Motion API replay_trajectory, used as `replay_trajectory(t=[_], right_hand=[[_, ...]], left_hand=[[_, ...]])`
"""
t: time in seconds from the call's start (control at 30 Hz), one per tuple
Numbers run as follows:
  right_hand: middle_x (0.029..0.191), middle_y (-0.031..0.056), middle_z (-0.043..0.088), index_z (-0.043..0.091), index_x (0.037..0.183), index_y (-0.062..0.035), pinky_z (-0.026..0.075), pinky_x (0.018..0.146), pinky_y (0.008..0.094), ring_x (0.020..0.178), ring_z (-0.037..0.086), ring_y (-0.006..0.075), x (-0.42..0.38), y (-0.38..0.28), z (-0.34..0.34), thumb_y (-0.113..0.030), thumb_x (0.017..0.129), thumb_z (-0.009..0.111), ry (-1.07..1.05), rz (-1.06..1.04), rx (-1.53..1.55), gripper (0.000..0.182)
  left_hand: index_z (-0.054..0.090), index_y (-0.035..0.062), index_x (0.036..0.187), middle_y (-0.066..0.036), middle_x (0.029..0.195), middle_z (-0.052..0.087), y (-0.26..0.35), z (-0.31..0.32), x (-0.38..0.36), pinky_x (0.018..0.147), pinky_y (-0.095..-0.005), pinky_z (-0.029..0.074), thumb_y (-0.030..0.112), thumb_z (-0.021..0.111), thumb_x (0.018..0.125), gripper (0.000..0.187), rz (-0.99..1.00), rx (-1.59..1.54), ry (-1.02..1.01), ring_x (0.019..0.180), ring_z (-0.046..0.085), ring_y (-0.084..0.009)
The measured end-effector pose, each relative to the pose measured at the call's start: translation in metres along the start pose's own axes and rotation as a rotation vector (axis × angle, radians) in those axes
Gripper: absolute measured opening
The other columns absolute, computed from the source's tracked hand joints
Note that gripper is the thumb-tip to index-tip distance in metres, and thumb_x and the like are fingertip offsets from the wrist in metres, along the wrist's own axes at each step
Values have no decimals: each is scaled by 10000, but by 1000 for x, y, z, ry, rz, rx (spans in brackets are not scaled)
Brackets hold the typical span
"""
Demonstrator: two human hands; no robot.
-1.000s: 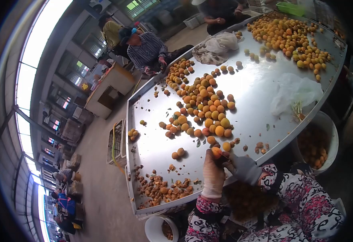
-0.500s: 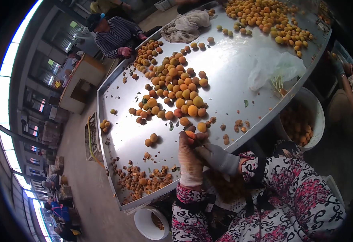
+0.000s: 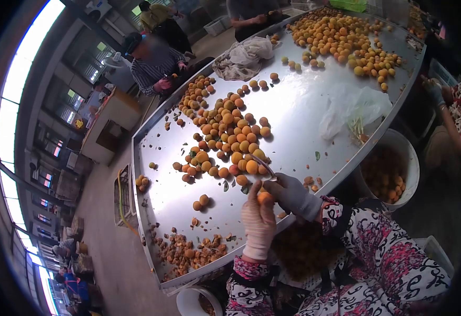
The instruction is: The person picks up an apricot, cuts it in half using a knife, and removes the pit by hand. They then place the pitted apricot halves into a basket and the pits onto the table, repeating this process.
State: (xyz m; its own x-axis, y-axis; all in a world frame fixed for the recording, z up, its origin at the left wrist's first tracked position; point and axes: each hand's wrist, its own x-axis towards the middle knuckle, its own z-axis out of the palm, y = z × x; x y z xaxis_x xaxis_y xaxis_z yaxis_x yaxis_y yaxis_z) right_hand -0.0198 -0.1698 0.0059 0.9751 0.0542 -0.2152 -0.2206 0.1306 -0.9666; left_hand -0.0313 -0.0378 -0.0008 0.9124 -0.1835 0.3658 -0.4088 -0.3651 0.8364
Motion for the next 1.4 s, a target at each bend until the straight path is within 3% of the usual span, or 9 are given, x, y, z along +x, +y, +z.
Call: replay_trajectory(t=[0.13, 0.2, 0.37, 0.63, 0.97, 1.03, 1.1, 1.2, 1.4], right_hand=[[791, 65, 589, 538, 1020, 58, 452, 626, 219, 703, 528, 78, 8, 8, 8, -307, 835, 600, 96, -97, 172, 414], [791, 62, 588, 544, 1004, 58, 448, 624, 218, 706, 524, 75, 7, 1, 8, -301, 828, 611, 126, -136, 105, 405], [764, 112, 641, 587, 977, 33, 483, 620, 270, 685, 617, 155, 1, -11, 8, -375, 792, 617, 184, -188, -67, 449], [603, 52, 540, 553, 771, 7, 397, 486, 262, 560, 476, 74, 2, -14, 14, -208, 803, 628, 294, -379, -79, 230], [566, 116, 513, 516, 711, -15, 414, 490, 299, 525, 510, 118, -2, -12, 16, -198, 756, 661, 414, -755, -596, 238], [613, 66, 556, 557, 790, -6, 427, 506, 265, 564, 525, 93, -4, -18, 16, -187, 785, 646, 291, -506, -137, 202], [708, 6, 597, 599, 972, -20, 446, 539, 211, 615, 550, 53, 6, -9, 11, -166, 821, 607, 148, -301, 241, 210], [651, -38, 519, 607, 944, -40, 328, 441, 166, 520, 439, 12, 0, -7, 1, -268, 813, 618, -152, -98, 127, 263], [712, 85, 595, 619, 880, -34, 452, 661, 275, 712, 582, 142, -4, 3, -7, -464, 750, 658, -601, -19, -551, 451]], left_hand=[[388, -23, 1249, -158, 703, 578, 3, 21, 1, 566, -344, 445, 255, 437, 908, 443, 24, -31, 38, 603, 573, -286], [359, -15, 1252, -69, 918, 581, 8, 21, 2, 647, -235, 436, 259, 381, 946, 411, -42, -73, 21, 761, 530, -97], [384, 3, 1162, -72, 1036, 523, 14, 23, -2, 756, -230, 416, 231, 357, 958, 307, -126, -275, 76, 879, 495, -100], [407, 18, 1143, -54, 1032, 492, 21, 36, -5, 813, -230, 396, 274, 336, 972, 316, -152, -414, 143, 907, 469, -105], [436, 35, 1198, -66, 1142, 493, 19, 21, 0, 910, -329, 386, 439, 415, 915, 494, -602, -867, 24, 1058, 474, -188], [429, 29, 1212, -79, 1159, 491, 0, 17, -1, 918, -360, 391, 450, 412, 910, 518, -505, -681, -53, 1070, 478, -208], [431, 25, 1207, -89, 1180, 473, -14, 5, 0, 927, -429, 391, 432, 374, 924, 499, -689, -1299, -62, 1055, 490, -212], [464, 23, 1185, -10, 574, 378, -2, -16, 10, 696, -343, 405, 427, 349, 920, 497, -777, -1268, 113, 587, 387, -171], [513, -13, 1090, -26, 565, 414, -33, -33, -1, 565, -299, 374, 510, 461, 852, 576, -795, -1234, 68, 556, 407, -157]])
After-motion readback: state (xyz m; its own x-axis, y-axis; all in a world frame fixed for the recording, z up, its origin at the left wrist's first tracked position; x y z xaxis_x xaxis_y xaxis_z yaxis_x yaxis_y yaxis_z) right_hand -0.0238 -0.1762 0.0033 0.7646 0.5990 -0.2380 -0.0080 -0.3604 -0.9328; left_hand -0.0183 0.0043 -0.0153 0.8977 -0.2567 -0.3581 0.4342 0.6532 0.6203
